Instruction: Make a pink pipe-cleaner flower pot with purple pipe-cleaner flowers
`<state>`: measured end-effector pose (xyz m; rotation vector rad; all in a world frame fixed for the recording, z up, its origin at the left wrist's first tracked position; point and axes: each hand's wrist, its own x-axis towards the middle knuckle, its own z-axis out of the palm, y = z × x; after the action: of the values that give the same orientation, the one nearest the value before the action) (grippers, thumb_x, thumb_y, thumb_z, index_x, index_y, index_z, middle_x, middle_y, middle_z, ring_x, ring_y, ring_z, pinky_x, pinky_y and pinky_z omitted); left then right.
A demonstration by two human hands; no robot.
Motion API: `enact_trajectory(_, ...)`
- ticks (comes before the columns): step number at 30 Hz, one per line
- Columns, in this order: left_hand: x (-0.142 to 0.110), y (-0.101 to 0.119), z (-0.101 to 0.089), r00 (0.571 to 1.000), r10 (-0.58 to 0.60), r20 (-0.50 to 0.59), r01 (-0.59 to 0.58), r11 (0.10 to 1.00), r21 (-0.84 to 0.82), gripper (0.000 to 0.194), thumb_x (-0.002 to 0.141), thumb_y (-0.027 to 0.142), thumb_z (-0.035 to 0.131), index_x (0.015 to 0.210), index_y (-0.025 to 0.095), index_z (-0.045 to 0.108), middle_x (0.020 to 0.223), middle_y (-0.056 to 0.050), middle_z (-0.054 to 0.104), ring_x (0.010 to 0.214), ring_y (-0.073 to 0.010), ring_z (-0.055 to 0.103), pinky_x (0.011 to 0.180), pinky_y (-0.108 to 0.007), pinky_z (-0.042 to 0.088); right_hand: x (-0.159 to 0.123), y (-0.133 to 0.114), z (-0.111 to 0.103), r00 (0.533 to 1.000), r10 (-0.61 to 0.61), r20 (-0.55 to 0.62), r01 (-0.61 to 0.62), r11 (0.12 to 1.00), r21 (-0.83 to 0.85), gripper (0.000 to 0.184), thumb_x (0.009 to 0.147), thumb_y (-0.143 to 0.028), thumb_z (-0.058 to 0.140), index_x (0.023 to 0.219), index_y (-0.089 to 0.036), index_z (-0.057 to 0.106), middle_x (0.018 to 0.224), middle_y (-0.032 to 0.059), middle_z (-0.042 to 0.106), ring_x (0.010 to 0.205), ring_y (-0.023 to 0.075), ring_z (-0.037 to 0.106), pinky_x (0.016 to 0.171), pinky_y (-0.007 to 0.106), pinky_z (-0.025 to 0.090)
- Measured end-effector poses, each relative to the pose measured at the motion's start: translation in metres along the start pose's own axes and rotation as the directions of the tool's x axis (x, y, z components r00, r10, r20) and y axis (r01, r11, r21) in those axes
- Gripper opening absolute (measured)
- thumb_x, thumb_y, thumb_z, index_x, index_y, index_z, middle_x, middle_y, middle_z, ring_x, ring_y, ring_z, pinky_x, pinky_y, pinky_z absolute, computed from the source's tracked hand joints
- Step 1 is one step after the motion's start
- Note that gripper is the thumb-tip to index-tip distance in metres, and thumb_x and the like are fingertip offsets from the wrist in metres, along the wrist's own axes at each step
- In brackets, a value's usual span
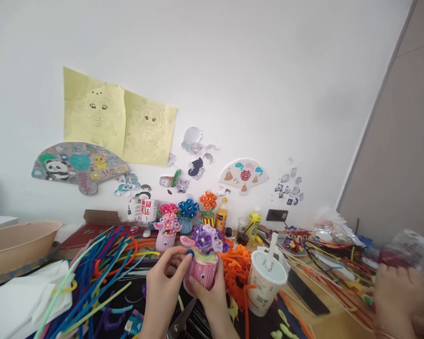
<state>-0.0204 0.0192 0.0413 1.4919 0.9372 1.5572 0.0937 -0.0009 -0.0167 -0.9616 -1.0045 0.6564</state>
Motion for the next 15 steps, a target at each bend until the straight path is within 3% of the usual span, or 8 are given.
enact_trajectory(2,-0.0031,0.0010,0.0010,0.999,0.032,0.016,-0.033,0.995,0.092,0.030,0.069,0.045,0.064,0.083,0.018,0.062,0.069,0.000,0.064,0.062,-0.0144,0.059,0.056,-0.021,0.047,0.0007,0.0051,-0.0009,1.000,0.006,0.010,-0.007,1.000,0.018,0.040,0.083,-0.032,0.061,0.119,-0.018,0.049,0.116,0.0080,0.056,0.099,0.0222,0.059,0.082,0.041,0.051)
enact_trajectory(6,-0.0079,0.0070,0.0040,0.993,0.120,0.021,-0.121,0.976,0.181,0.029,0.071,0.045,0.060,0.081,0.018,0.063,0.067,0.000,0.064,0.057,-0.0138,0.056,0.054,-0.023,0.046,0.0024,0.0059,-0.0007,0.999,-0.011,0.039,0.007,0.993,0.116,0.082,0.057,-0.031,0.081,0.124,-0.023,0.036,0.117,0.0106,0.059,0.104,0.0277,0.059,0.091,0.045,0.048)
enact_trajectory(11,-0.0101,0.0079,0.0068,0.972,0.231,-0.031,-0.219,0.952,0.211,0.027,0.072,0.044,0.058,0.075,0.017,0.062,0.070,-0.002,0.065,0.061,-0.0153,0.056,0.062,-0.026,0.047,-0.0005,-0.0002,0.0030,0.997,-0.036,0.072,0.023,0.985,0.171,0.083,0.052,-0.029,0.083,0.122,-0.022,0.038,0.113,0.0105,0.062,0.102,0.0278,0.061,0.088,0.043,0.050)
enact_trajectory(15,-0.0101,0.0046,0.0042,0.970,0.242,0.008,-0.239,0.954,0.178,0.026,0.075,0.041,0.055,0.079,0.017,0.065,0.079,-0.004,0.067,0.071,-0.0170,0.060,0.066,-0.026,0.047,-0.0018,0.0023,0.0025,0.999,-0.026,0.046,0.018,0.986,0.163,0.081,0.052,-0.031,0.082,0.121,-0.022,0.042,0.112,0.0096,0.063,0.101,0.0266,0.062,0.088,0.041,0.049)
